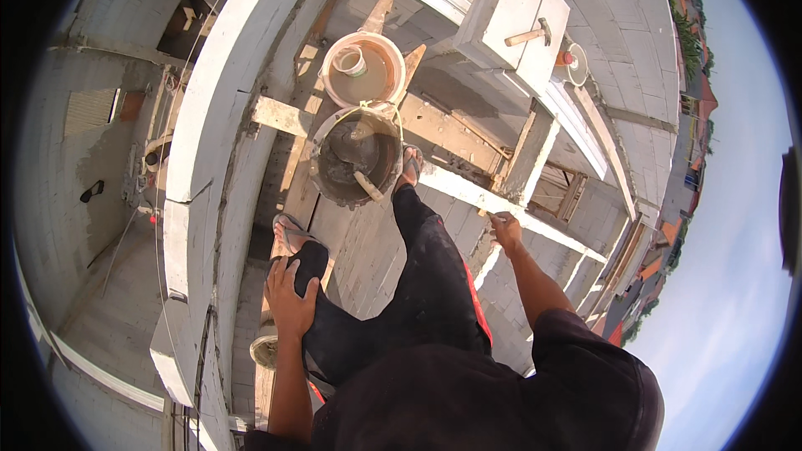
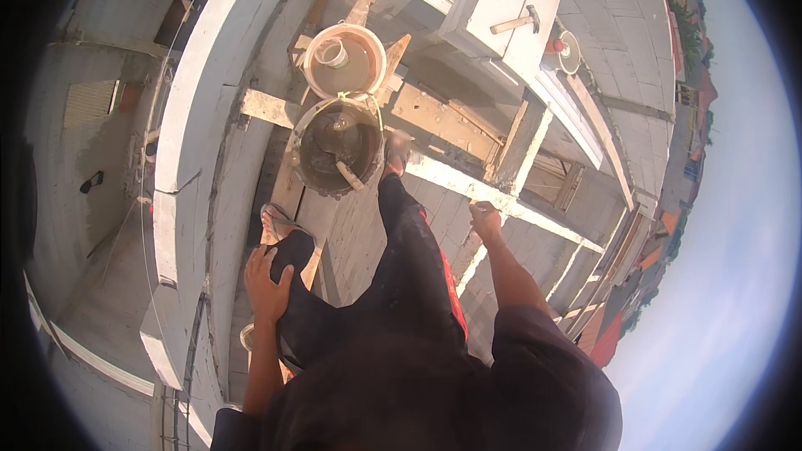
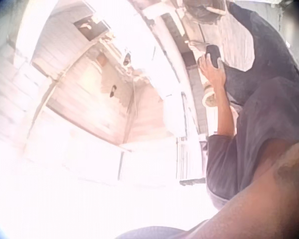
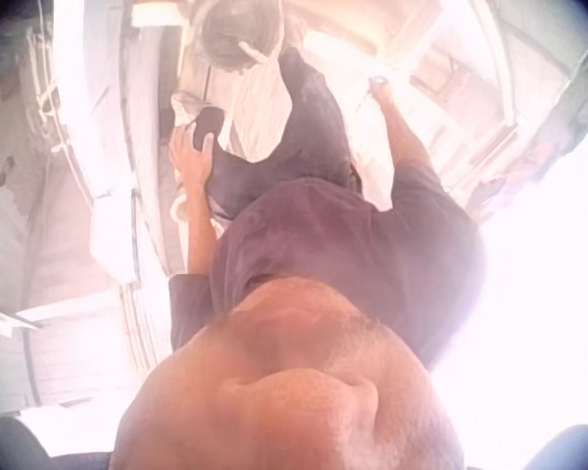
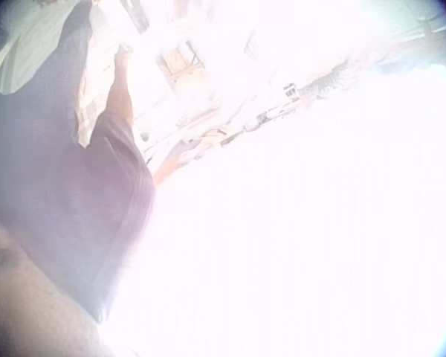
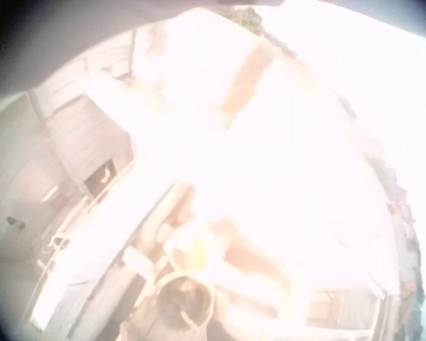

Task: The person places white rectangular tiles onto a curved wall structure, applies cement with a trowel, and uses a hammer to tap the tiles into position. The person moves buckets and tools around the work area while continuing to install tiles.

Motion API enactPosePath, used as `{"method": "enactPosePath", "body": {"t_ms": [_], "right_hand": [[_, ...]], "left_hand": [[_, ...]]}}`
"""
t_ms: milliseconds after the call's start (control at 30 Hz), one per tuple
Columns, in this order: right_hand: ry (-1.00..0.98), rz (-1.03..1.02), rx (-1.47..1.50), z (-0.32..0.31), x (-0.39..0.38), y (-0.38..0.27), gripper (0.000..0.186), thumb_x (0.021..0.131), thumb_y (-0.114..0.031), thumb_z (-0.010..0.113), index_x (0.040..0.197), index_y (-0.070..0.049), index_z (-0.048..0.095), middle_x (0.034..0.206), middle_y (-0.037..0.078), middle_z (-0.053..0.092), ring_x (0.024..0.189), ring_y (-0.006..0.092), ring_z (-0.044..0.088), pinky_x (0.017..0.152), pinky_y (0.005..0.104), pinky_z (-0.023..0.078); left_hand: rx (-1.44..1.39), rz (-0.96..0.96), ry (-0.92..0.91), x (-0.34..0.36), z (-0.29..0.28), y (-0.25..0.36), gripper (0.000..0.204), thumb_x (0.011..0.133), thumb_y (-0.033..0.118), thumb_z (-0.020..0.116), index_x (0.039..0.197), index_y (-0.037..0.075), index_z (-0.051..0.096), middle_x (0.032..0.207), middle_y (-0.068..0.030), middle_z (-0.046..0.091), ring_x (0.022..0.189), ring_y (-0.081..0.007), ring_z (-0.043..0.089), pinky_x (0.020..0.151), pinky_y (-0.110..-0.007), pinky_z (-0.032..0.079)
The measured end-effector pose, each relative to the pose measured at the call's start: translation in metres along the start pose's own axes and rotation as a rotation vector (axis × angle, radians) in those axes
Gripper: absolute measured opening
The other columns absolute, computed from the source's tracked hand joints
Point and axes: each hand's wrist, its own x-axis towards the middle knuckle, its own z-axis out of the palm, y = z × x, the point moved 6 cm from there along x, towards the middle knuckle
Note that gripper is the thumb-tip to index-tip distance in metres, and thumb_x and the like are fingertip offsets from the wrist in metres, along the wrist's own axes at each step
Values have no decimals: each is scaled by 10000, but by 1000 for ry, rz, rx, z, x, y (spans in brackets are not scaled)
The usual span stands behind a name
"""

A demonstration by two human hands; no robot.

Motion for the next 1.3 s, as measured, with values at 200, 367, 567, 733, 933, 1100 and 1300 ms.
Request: {"method": "enactPosePath", "body": {"t_ms": [200,367,567,733,933,1100,1300], "right_hand": [[608,-685,-200,-88,296,-252,591,933,-412,742,1396,-80,588,1002,174,755,911,287,735,850,398,558],[515,-620,-184,-89,422,-400,891,888,-575,707,1583,-108,404,1299,364,629,1255,475,614,1083,498,494],[533,-540,-482,-97,544,-421,862,930,-676,581,1595,-157,402,1472,242,576,1360,449,539,1104,515,470],[572,-604,-395,-111,539,-409,469,947,-472,622,1302,-183,720,1245,185,727,1171,398,677,1032,478,522],[524,-475,-163,-141,484,-323,780,840,-230,625,1557,-73,361,981,267,725,878,380,744,864,483,594],[-145,-131,384,-201,522,-336,359,892,-423,776,979,-117,611,663,-26,572,453,76,511,366,187,339],[-458,-242,644,-71,423,-359,165,986,-176,663,844,-147,583,677,-13,613,509,107,562,398,250,395]], "left_hand": [[56,-76,-12,7,26,35,480,897,300,718,1313,70,656,1486,-139,555,1449,-379,428,1211,-580,256],[279,-201,-28,8,50,78,438,886,270,708,1273,68,668,1441,-136,585,1436,-383,437,1214,-597,238],[318,-176,-48,26,73,113,362,907,174,694,1243,47,652,1411,-163,593,1421,-429,434,1194,-603,282],[378,-215,-49,32,84,127,331,925,188,682,1223,49,644,1366,-158,612,1405,-427,445,1184,-600,296],[355,-310,-47,26,85,144,353,890,177,711,1224,86,646,1354,-130,622,1401,-403,462,1181,-594,307],[205,-364,4,35,85,139,363,849,230,757,1178,87,704,1341,-94,655,1415,-329,476,1214,-584,276],[-22,-474,196,-27,69,128,489,887,268,764,1316,58,658,1397,-163,629,1412,-360,487,1225,-507,309]]}}
